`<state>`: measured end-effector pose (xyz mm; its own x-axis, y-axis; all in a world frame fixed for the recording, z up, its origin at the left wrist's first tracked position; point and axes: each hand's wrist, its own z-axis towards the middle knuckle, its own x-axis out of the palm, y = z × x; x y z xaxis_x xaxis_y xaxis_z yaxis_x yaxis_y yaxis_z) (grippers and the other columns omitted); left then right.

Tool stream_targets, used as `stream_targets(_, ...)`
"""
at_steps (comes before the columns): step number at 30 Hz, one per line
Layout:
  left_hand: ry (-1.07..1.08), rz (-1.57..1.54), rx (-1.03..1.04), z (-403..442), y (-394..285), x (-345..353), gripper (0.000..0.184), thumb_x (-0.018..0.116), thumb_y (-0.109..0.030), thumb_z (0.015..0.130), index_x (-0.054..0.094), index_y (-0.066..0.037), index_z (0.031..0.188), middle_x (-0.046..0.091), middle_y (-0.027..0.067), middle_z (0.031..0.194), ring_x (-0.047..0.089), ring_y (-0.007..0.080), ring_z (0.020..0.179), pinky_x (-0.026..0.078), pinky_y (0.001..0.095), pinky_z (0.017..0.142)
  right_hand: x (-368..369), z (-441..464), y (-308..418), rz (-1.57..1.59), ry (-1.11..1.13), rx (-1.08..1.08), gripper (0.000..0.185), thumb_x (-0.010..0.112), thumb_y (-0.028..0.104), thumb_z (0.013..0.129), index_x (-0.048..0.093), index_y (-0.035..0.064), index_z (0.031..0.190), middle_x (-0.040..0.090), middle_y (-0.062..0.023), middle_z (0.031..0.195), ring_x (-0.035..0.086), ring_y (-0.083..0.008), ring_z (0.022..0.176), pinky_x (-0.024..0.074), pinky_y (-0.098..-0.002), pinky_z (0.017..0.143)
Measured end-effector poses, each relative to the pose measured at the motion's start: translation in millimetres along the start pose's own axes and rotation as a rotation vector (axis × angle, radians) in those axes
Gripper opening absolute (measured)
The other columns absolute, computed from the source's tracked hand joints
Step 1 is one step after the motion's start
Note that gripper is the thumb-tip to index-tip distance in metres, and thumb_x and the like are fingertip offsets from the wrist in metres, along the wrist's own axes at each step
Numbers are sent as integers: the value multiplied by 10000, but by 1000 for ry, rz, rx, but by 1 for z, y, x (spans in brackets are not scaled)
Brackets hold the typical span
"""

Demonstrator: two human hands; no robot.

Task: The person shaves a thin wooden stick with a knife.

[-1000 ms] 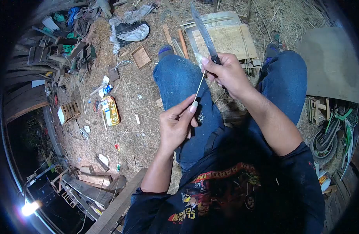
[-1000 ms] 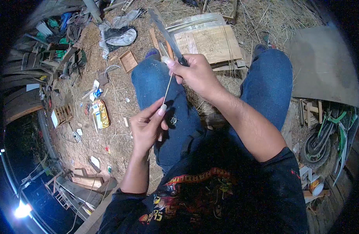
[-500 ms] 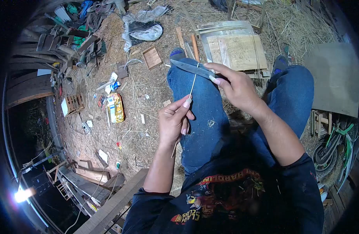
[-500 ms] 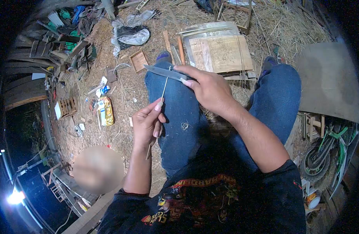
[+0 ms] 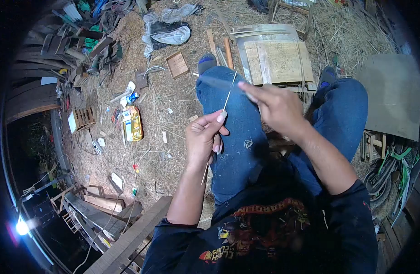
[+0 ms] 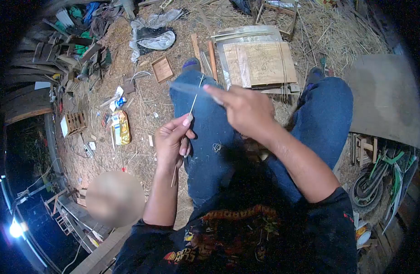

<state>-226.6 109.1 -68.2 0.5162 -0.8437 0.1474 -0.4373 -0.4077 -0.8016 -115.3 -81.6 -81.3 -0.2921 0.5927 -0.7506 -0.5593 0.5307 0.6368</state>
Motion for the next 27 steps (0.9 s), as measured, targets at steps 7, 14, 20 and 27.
stream_targets(7, 8, -19, 21, 2, 2, -1, 165, 688, -97, 943, 695, 45, 1026, 676, 95, 664, 432, 58, 328, 327, 207, 310, -2, -2, -1, -55, -20, -50, 414, 571, 126, 905, 701, 311, 1251, 608, -34, 715, 633, -258, 578, 514, -411, 512)
stream_targets(14, 76, -64, 19, 4, 5, -7, 183, 687, -135, 957, 701, 36, 1020, 658, 95, 656, 431, 64, 337, 335, 219, 325, -2, -3, 1, -35, -13, -7, 412, 613, 135, 908, 685, 302, 1278, 587, -57, 690, 619, -265, 578, 498, -422, 516)
stream_targets(20, 86, -45, 35, 5, 5, -4, 202, 644, -138, 977, 681, 44, 1056, 651, 79, 631, 394, 59, 322, 304, 212, 312, 3, -8, 4, -43, 18, -106, 395, 597, 157, 914, 688, 302, 1270, 599, -37, 693, 635, -257, 573, 505, -425, 492)
stream_targets(27, 123, -79, 22, 8, 5, -6, 211, 634, -140, 985, 673, 50, 1067, 641, 77, 618, 386, 60, 318, 300, 214, 311, 4, -7, 7, -140, -54, -122, 454, 565, 89, 899, 670, 283, 1296, 583, -41, 693, 607, -227, 518, 496, -393, 445)
